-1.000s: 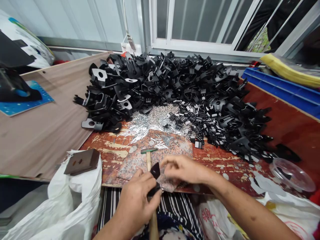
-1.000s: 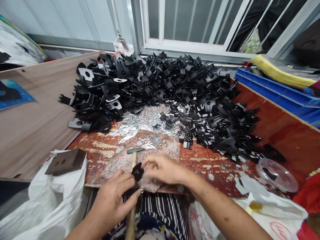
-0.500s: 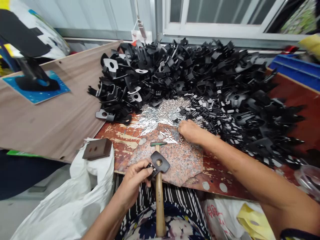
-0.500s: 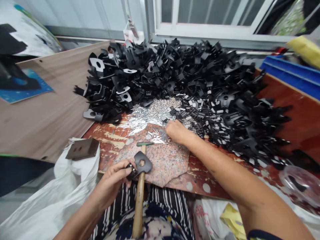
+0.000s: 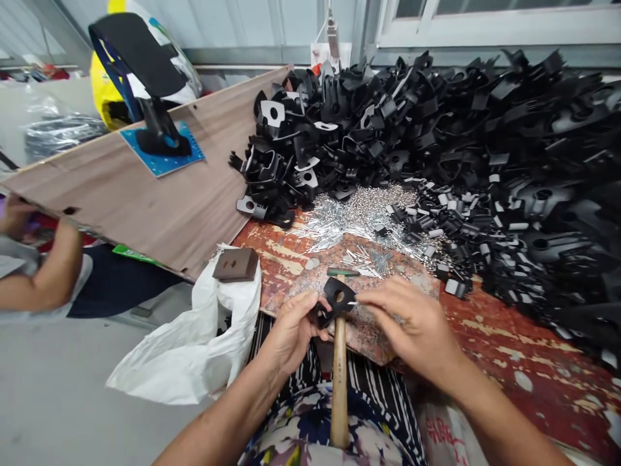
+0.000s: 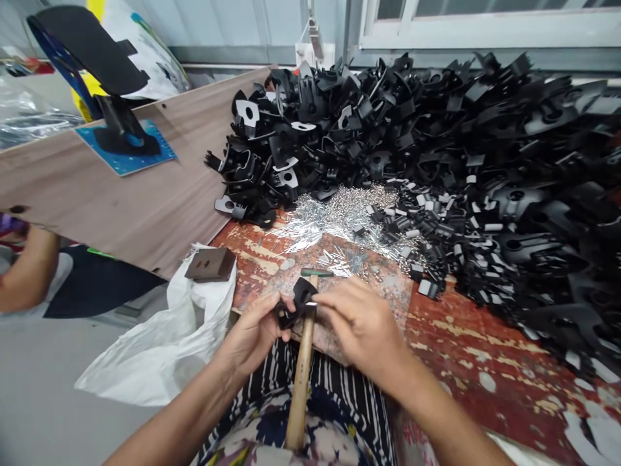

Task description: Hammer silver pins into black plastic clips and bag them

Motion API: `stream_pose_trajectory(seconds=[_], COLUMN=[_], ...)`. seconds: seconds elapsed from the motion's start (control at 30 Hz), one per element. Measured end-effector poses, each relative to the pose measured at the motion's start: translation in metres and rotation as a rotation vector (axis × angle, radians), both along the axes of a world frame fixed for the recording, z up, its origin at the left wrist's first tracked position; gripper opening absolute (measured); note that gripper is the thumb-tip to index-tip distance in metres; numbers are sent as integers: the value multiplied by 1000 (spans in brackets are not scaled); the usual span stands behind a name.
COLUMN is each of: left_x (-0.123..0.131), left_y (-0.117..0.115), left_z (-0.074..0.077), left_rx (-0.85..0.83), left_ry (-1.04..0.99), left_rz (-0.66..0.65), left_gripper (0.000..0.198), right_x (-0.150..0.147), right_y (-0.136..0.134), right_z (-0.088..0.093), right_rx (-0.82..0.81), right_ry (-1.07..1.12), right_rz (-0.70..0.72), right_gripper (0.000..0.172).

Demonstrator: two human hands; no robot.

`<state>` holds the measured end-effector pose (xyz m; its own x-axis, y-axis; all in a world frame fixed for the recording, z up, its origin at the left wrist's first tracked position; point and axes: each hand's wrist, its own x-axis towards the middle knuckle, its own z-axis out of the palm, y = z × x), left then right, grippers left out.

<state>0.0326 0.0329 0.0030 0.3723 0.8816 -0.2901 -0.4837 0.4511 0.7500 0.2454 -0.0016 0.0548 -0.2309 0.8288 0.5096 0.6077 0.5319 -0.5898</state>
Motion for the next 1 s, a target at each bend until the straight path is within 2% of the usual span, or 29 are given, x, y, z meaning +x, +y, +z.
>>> stream_pose_trajectory(seconds=[0.13, 0.37, 0.43, 0.53, 0.63, 0.73, 0.83, 0.93, 1.0], left_x=[0, -6, -4, 3, 5, -1, -14, -34, -53], left_y=[-6, -14, -17, -20, -23, -28, -39, -51, -55], left_z=[0, -1, -1, 1, 5, 7, 5, -1, -4], left_rx=[-25, -33, -33, -40, -56, -35, 47, 180, 229], left_ry=[-35, -38, -42, -67, -74, -44, 5, 215, 389], left_rz=[11, 35, 70, 150, 193, 172, 105, 141, 182], left_gripper=[28, 30, 27, 21, 23, 23, 26, 44, 46], right_x=[-41, -50, -58, -77, -89, -89, -85, -80, -69], right_y=[-3, 0, -5, -11, -12, -12, -12, -20, -33], right_z=[-1, 0, 2, 0, -4, -4, -3, -11, -24], right_rx=[1, 3, 97, 359, 485, 457, 339, 179, 42], right_ry=[39, -93, -251, -529, -620, -574, -469, -272, -111], right_rz=[90, 71, 76, 38, -10, 40, 62, 83, 87], right_gripper=[24, 17, 19, 21, 27, 28, 27, 22, 14])
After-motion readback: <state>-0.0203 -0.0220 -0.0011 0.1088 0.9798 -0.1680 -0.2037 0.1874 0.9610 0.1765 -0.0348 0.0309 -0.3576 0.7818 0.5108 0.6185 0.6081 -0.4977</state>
